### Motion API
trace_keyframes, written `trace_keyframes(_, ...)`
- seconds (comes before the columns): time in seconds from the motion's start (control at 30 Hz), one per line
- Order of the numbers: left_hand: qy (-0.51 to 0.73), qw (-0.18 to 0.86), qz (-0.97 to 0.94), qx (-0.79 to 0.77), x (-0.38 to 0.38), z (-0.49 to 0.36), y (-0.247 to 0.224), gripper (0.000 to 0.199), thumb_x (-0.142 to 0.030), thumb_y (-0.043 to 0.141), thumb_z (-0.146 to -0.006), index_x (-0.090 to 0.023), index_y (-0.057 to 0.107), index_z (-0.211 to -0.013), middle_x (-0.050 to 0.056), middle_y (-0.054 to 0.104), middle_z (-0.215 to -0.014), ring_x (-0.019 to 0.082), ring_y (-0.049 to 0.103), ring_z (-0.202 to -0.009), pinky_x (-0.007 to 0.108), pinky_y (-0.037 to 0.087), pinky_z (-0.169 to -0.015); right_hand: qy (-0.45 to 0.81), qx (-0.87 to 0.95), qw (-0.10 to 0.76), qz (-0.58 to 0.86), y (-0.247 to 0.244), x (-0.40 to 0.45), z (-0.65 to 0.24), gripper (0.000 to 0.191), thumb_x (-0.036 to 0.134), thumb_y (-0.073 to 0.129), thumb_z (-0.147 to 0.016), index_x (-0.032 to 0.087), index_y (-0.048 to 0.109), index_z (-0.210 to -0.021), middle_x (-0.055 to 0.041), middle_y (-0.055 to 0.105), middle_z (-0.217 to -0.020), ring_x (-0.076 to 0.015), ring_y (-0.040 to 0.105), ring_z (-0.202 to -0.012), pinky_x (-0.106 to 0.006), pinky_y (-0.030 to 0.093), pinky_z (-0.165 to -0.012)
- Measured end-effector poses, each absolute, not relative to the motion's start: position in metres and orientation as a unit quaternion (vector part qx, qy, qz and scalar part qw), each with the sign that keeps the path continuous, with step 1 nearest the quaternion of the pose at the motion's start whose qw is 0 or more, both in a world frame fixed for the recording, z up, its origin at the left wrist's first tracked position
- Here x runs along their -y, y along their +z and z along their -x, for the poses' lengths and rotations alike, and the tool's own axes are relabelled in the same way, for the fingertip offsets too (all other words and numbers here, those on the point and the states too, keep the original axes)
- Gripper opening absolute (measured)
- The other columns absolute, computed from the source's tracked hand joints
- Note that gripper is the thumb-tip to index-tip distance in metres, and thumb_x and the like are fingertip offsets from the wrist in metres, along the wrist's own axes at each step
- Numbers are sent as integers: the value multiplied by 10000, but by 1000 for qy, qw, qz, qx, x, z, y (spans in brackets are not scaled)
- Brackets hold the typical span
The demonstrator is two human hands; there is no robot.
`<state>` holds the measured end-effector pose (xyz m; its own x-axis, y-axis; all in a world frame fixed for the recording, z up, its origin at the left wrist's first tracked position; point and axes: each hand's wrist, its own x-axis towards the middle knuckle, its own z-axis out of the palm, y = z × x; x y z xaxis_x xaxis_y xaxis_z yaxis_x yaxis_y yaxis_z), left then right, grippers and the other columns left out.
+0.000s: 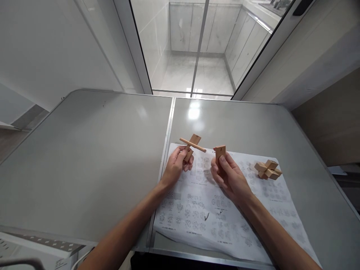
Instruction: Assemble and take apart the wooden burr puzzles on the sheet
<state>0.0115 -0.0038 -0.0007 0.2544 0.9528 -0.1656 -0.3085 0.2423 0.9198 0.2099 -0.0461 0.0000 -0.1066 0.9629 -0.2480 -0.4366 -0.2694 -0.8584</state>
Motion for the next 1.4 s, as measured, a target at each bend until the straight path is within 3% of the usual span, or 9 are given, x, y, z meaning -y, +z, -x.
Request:
trace_keyframes(0.17, 457, 689, -396, -399, 2, -11, 0, 205, -391, 556, -997, -193, 602, -970, -70, 391, -637, 98, 341, -531, 271, 444, -606, 702, 313, 511, 385, 0, 47, -210, 342, 564, 623, -1058, 287, 638, -1257, 88, 371, -669, -69, 206, -444, -190, 262, -392)
trace_keyframes(0.27, 448, 689, -404, -403, 3, -12, 1, 234, -422, 586, -983, -190, 618, -973, -78, 351, -635, 102, 334, -536, 266, 441, -598, 714, 321, 504, 365, 3, 48, -209, 370, 538, 596, -1047, 296, 620, -1327, 77, 393, -690, -86, 195, -453, -222, 260, -401)
trace_keyframes(0.43, 449, 689, -402, -403, 3, -12, 1, 255, -440, 583, -988, -188, 618, -972, -82, 333, -639, 98, 328, -532, 262, 436, -599, 693, 370, 482, 388, 3, 51, -208, 439, 518, 689, -1004, 353, 573, -1393, 53, 554, -777, -81, 299, -439, -239, 269, -392)
trace_keyframes(0.7, 429, 711, -405, -383, 4, -12, 1, 266, -458, 610, -975, -195, 580, -941, -86, 335, -637, 95, 333, -525, 259, 443, -585, 721, 424, 447, 316, -8, 56, -211, 436, 503, 664, -1064, 365, 540, -1458, 18, 690, -821, -106, 535, -460, -245, 426, -424)
trace_keyframes(0.93, 343, 794, -378, -330, 8, -15, 1, 280, -458, 591, -964, -180, 589, -995, -103, 286, -641, 89, 230, -507, 247, 447, -516, 732, 463, 416, 278, -5, 57, -212, 425, 508, 619, -1096, 332, 519, -1470, 1, 734, -837, -116, 604, -450, -236, 443, -417)
trace_keyframes(1.2, 312, 804, -386, -328, 6, -15, 7, 267, -405, 549, -975, -152, 617, -1024, -91, 308, -647, 96, 251, -524, 211, 412, -508, 731, 484, 421, 234, -9, 56, -211, 336, 414, 565, -1139, 314, 547, -1458, -23, 761, -903, -110, 644, -491, -228, 473, -434)
trace_keyframes(1.4, 306, 805, -386, -331, 6, -13, 10, 218, -372, 537, -976, -165, 595, -942, -89, 285, -656, 92, 209, -531, 200, 367, -499, 728, 492, 411, 244, -9, 56, -212, 386, 390, 580, -1133, 335, 521, -1510, -34, 770, -941, -119, 668, -521, -226, 465, -431)
